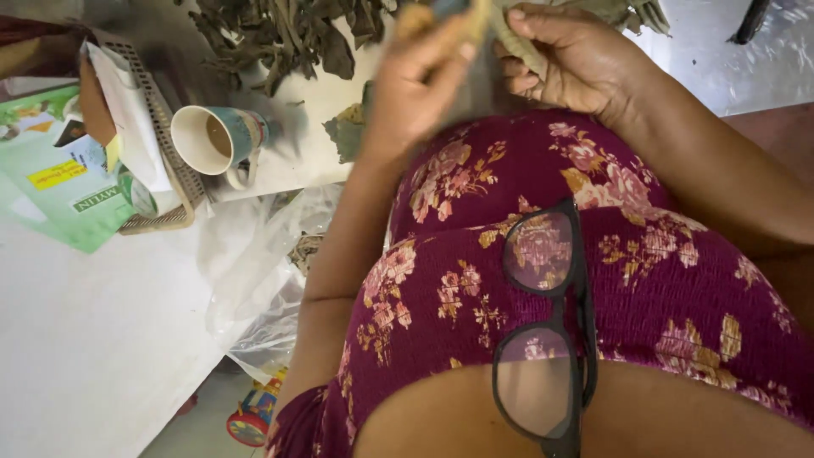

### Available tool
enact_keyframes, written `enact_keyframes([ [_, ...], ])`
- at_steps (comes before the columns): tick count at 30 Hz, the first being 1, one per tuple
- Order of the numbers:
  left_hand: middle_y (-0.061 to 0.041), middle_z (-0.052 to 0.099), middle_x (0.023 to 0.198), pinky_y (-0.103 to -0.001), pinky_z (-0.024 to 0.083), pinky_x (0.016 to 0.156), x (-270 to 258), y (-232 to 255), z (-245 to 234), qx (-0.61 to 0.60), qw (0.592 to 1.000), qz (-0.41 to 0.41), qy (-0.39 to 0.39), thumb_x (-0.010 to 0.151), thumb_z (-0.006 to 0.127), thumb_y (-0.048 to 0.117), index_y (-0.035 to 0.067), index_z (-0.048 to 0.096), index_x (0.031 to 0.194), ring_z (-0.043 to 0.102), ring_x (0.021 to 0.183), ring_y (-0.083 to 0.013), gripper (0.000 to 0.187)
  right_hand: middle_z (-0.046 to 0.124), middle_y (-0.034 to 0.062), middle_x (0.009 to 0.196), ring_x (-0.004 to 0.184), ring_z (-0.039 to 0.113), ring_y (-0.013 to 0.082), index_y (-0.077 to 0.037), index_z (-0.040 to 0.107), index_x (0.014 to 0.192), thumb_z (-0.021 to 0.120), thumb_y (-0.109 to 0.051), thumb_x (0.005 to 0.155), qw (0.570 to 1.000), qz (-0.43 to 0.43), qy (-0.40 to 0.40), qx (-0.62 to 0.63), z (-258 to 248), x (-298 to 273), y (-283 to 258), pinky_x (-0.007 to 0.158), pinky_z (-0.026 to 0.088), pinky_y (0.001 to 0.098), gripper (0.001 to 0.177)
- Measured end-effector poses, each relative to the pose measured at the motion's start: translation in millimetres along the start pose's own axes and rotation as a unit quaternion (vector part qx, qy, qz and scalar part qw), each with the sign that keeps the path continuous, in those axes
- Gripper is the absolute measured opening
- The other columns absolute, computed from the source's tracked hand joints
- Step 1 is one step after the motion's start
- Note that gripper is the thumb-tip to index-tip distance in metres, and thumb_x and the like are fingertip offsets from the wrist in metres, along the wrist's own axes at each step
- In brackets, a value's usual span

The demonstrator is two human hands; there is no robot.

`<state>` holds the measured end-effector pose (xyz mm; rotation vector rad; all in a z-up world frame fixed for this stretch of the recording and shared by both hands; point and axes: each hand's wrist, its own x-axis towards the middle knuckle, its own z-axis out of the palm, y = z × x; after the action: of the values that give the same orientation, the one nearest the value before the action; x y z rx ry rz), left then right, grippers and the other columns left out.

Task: Sorting dried tea leaves on a table and placing them into a metal canister

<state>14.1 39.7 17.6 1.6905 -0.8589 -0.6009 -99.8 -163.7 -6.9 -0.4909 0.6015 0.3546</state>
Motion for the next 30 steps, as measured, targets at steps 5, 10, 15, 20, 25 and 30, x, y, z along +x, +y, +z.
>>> enact_keyframes([
  [5, -0.017, 0.047, 0.113, -0.046, 0.052, 0.085, 5, -1, 29, 0.23, 0.942, 0.235, -0.064, 0.105, 0.065, -0.003, 0.0, 0.057, 0.137, 0.055, 0.096, -0.0326, 0.033, 0.059, 0.0071, 0.086, 0.067, 0.051, 0.0106, 0.002, 0.065, 0.111, 0.047, -0.002, 0.107, 0.998, -0.017, -0.035, 0.05, -6, 5, 5, 0.056, 0.045, 0.0195, 0.018],
  [10, 0.0, 0.041, 0.082, -0.027, 0.04, 0.053, 16, 32, 29, -0.005, 0.993, -0.106, -0.043, 0.101, 0.048, 0.043, 0.014, 0.043, 0.092, 0.041, 0.066, -0.0118, 0.031, 0.055, 0.0036, 0.083, 0.067, 0.048, 0.0093, -0.005, 0.063, 0.101, 0.05, -0.01, 0.111, 0.997, -0.002, -0.061, 0.049, -11, -1, 5, 0.059, 0.041, 0.0211, 0.018],
  [15, -0.005, 0.042, 0.092, -0.034, 0.042, 0.07, 14, 50, 20, 0.002, 0.998, -0.054, -0.045, 0.1, 0.055, 0.028, 0.013, 0.041, 0.089, 0.042, 0.081, -0.0187, 0.024, 0.062, 0.0094, 0.086, 0.063, 0.054, 0.0101, 0.003, 0.064, 0.112, 0.051, -0.004, 0.107, 0.995, -0.031, -0.09, 0.024, -7, -4, 5, 0.055, 0.048, 0.0194, 0.016],
  [20, -0.009, 0.042, 0.092, -0.035, 0.038, 0.067, 18, 21, -3, 0.192, 0.966, 0.171, 0.024, 0.097, 0.063, -0.004, -0.009, 0.058, 0.083, 0.043, 0.083, -0.0218, 0.016, 0.056, 0.004, 0.081, 0.061, 0.045, 0.0069, -0.004, 0.062, 0.109, 0.055, -0.008, 0.107, 0.997, -0.059, -0.042, 0.0, -2, -6, 5, 0.053, 0.04, 0.0187, 0.008],
  [25, -0.011, 0.041, 0.099, -0.043, 0.038, 0.079, 11, 54, 11, 0.183, 0.968, 0.172, -0.015, 0.106, 0.06, 0.009, -0.003, 0.06, 0.113, 0.044, 0.093, -0.0301, 0.013, 0.068, 0.0055, 0.086, 0.062, 0.065, 0.0098, -0.007, 0.07, 0.118, 0.057, -0.01, 0.109, 0.99, -0.11, -0.006, -0.093, 1, -10, 8, 0.062, 0.064, 0.0209, 0.017],
  [30, -0.005, 0.044, 0.097, -0.036, 0.042, 0.076, 11, 14, -9, 0.085, 0.996, 0.019, 0.033, 0.104, 0.058, 0.013, 0.012, 0.056, 0.121, 0.047, 0.084, -0.0202, 0.017, 0.072, 0.0017, 0.098, 0.071, 0.06, 0.0072, -0.012, 0.074, 0.118, 0.067, -0.01, 0.102, 0.984, -0.144, 0.055, -0.09, 2, -9, 10, 0.053, 0.054, 0.0184, 0.018],
])
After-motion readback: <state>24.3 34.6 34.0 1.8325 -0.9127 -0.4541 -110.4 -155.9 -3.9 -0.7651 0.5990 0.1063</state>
